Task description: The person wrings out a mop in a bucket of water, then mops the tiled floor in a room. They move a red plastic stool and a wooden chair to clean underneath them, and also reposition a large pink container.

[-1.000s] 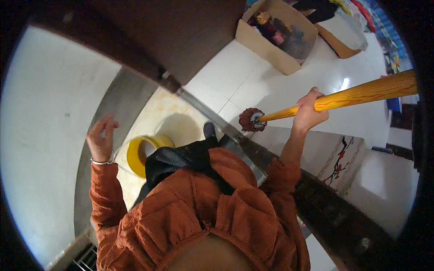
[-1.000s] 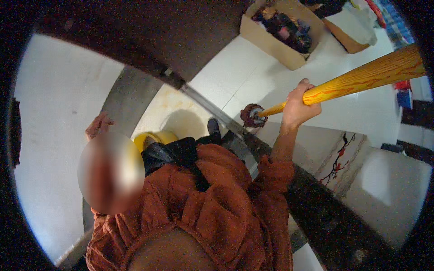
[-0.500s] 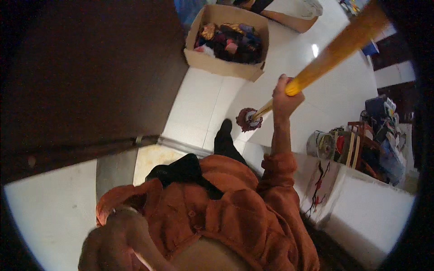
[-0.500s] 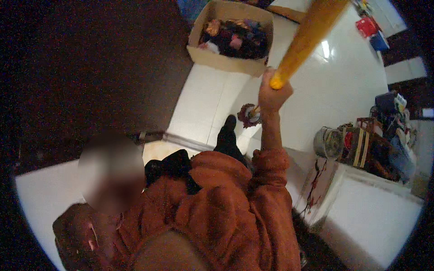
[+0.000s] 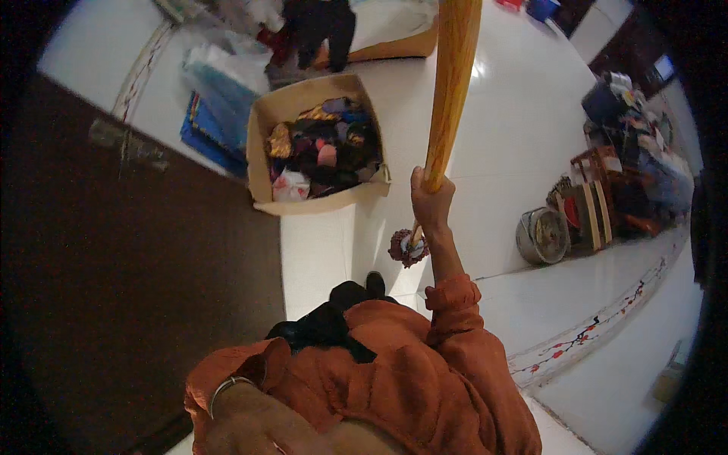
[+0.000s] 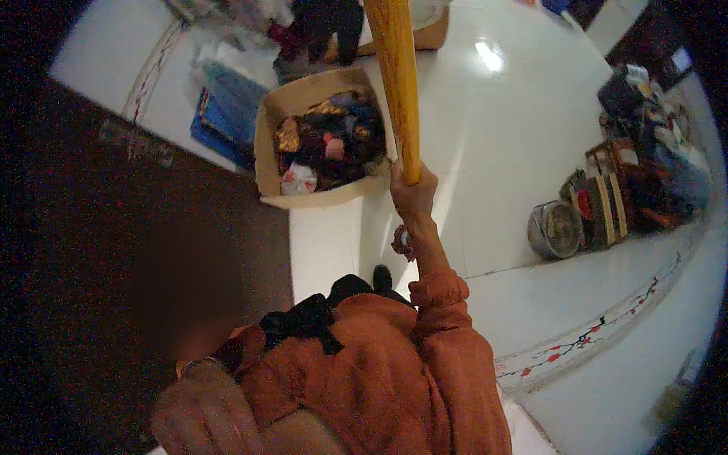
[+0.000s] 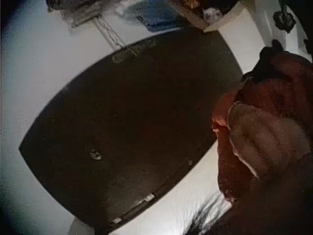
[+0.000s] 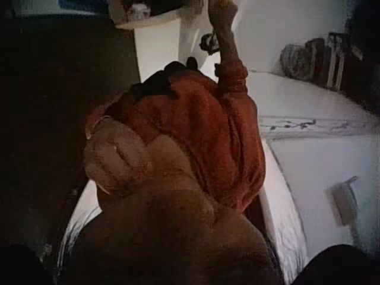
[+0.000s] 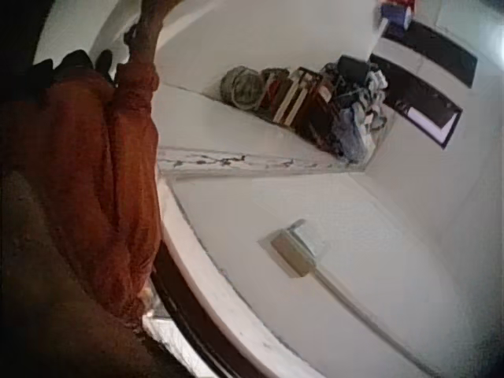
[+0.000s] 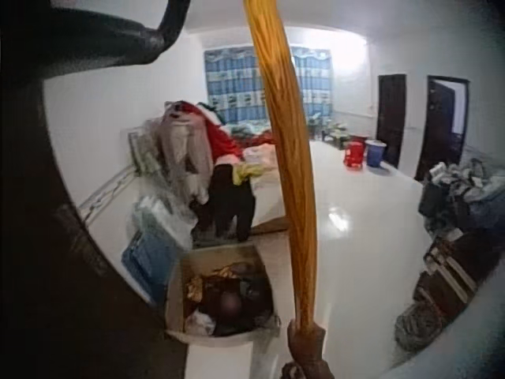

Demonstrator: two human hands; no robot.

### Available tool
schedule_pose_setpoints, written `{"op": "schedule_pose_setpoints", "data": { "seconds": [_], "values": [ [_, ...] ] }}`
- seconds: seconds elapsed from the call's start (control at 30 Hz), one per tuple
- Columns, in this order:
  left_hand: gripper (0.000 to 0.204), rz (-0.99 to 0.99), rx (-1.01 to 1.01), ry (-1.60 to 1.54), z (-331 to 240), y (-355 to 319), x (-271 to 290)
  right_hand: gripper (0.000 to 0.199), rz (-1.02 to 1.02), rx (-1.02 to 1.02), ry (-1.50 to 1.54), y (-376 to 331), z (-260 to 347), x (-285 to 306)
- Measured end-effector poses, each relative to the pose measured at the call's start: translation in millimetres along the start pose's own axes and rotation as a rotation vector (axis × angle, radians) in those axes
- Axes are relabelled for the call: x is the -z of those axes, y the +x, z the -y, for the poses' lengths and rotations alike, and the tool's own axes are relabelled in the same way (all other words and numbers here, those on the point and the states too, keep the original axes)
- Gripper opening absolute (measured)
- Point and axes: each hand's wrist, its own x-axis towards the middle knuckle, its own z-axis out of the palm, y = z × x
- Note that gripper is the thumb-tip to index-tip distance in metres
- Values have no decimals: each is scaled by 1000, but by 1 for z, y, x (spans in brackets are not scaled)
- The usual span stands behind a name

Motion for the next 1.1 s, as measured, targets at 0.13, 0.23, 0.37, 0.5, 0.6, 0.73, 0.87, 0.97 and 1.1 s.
{"op": "schedule_pose_setpoints", "data": {
  "seconds": [0.13, 0.23, 0.37, 0.5, 0.6, 0.73, 0.87, 0.97, 1.1],
  "values": [
    [29, 66, 1, -171, 42, 37, 45, 13, -109, -26, 7, 34, -24, 15],
    [32, 108, -16, -275, 74, 68, 73, 15, -216, 26, -95, 61, -53, 32],
    [36, 152, -56, -406, 117, 98, 110, 29, -337, -31, -156, 85, -101, 58],
    [41, 205, -101, -537, 162, 142, 150, 23, -522, -178, -169, 92, -155, 93],
    [44, 242, -116, -613, 200, 175, 174, 14, -621, -322, 34, 97, -165, 121],
    [49, 297, -130, -722, 257, 215, 196, 19, -816, -214, 12, 115, -201, 151],
    [43, 385, -59, -770, 319, 258, 215, 19, -817, -397, -67, 143, -205, 180],
    [25, 405, -1, -665, 376, 291, 228, 16, -834, -380, -152, 169, -237, 202],
    [22, 366, 117, -499, 455, 330, 249, 14, -814, -393, -122, 220, -282, 231]
  ]
}}
